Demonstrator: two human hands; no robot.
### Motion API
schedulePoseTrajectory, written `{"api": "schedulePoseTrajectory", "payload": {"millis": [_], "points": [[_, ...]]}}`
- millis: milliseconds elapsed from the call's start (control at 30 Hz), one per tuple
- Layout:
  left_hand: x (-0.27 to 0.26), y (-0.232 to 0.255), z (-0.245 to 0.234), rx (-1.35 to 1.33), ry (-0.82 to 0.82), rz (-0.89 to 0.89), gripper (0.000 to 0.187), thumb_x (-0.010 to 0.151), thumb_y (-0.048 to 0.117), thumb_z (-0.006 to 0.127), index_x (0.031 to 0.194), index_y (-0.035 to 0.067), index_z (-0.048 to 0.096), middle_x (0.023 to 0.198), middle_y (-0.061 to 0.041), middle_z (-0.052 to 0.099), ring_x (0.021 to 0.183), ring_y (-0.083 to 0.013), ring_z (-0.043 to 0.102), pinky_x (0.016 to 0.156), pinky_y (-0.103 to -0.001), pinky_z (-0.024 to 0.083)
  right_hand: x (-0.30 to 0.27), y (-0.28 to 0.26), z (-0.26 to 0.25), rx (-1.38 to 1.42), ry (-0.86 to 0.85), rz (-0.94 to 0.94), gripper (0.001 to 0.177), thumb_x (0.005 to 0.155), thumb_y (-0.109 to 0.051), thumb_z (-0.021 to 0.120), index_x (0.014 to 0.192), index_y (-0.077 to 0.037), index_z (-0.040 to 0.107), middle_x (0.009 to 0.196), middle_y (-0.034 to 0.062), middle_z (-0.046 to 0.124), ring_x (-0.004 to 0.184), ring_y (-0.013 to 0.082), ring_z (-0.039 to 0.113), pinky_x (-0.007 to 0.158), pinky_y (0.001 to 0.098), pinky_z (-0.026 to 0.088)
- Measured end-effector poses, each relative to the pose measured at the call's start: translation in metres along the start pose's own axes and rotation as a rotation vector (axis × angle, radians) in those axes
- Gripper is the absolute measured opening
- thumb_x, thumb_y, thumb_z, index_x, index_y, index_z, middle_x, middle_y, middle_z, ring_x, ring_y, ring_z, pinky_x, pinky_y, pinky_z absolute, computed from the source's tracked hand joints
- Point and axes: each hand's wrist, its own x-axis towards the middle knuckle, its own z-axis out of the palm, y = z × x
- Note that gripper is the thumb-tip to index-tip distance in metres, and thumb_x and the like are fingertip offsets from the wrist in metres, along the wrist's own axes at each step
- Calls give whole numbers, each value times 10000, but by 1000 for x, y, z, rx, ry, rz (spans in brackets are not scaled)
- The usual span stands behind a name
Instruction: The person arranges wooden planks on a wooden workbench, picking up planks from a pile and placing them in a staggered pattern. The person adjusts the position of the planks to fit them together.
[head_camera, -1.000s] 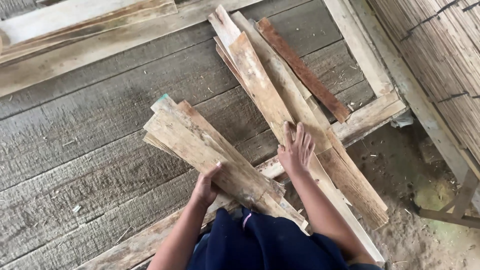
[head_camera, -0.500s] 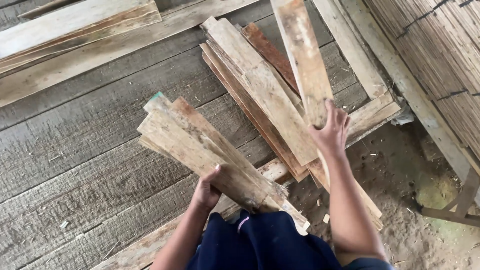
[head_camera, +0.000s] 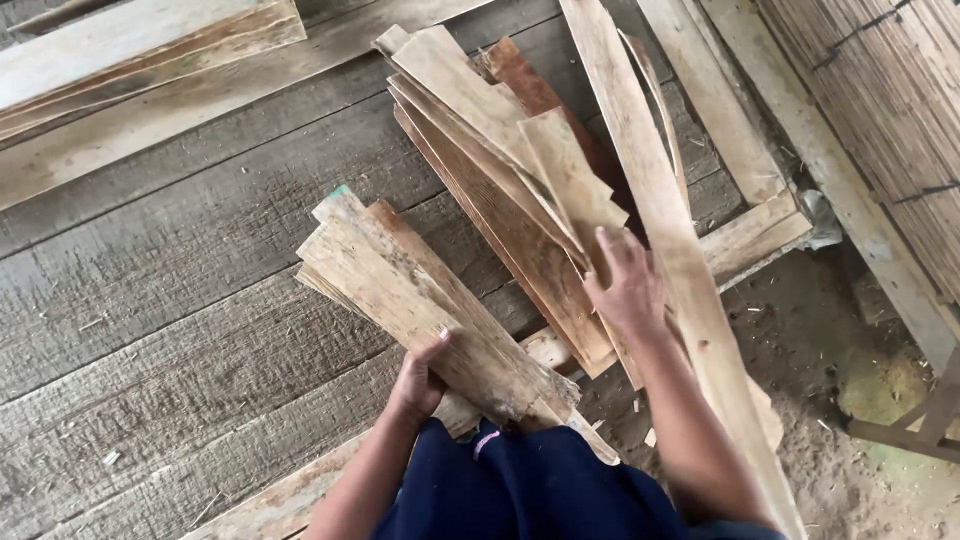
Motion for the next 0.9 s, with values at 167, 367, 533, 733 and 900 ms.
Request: {"api": "schedulePoseTrajectory", "payload": {"millis": [167,367,533,733,900], "points": [[5,-7,-9,-6,6,13,836,782,164,867,1508,85,461,1336,-209,608,1206,-456,605,984,-684,456,20,60,-8,192,-258,303,648,775,-515,717,1407,-414,610,1438,-10,571,1327,265,556,1031,445,499],[9,-10,-12,1,3,27,864,768,166,876,1516,111,447,1332,-200,609,1205,-447,606,979,-672,471,35,30,-39,-55,-271,177,715,702,-497,777,1372,-310,613,1438,19,462,1299,343,505,1000,572,493],[-9,-2,5,-6,22,21,902,770,170,873,1542,100,413,1365,-207,586,1246,-464,576,995,-678,452,-23,-12,43,-35,53,-300,193,889,-310,748,1071,-256,717,991,-21,628,983,202,634,787,338,553],[-11,-1,6,16,5,35,939,771,180,881,1558,90,379,1412,-218,556,1275,-460,559,1007,-689,441,-29,-41,61,-105,-9,-254,504,796,-405,775,1224,-154,687,1087,35,618,1026,264,627,710,406,575],[6,-10,-6,8,-32,25,924,775,176,898,1547,88,397,1384,-230,582,1226,-467,599,965,-687,482,-27,-39,46,-272,272,-339,115,830,-171,663,941,-161,690,773,-24,545,722,165,616,563,249,520]]}}
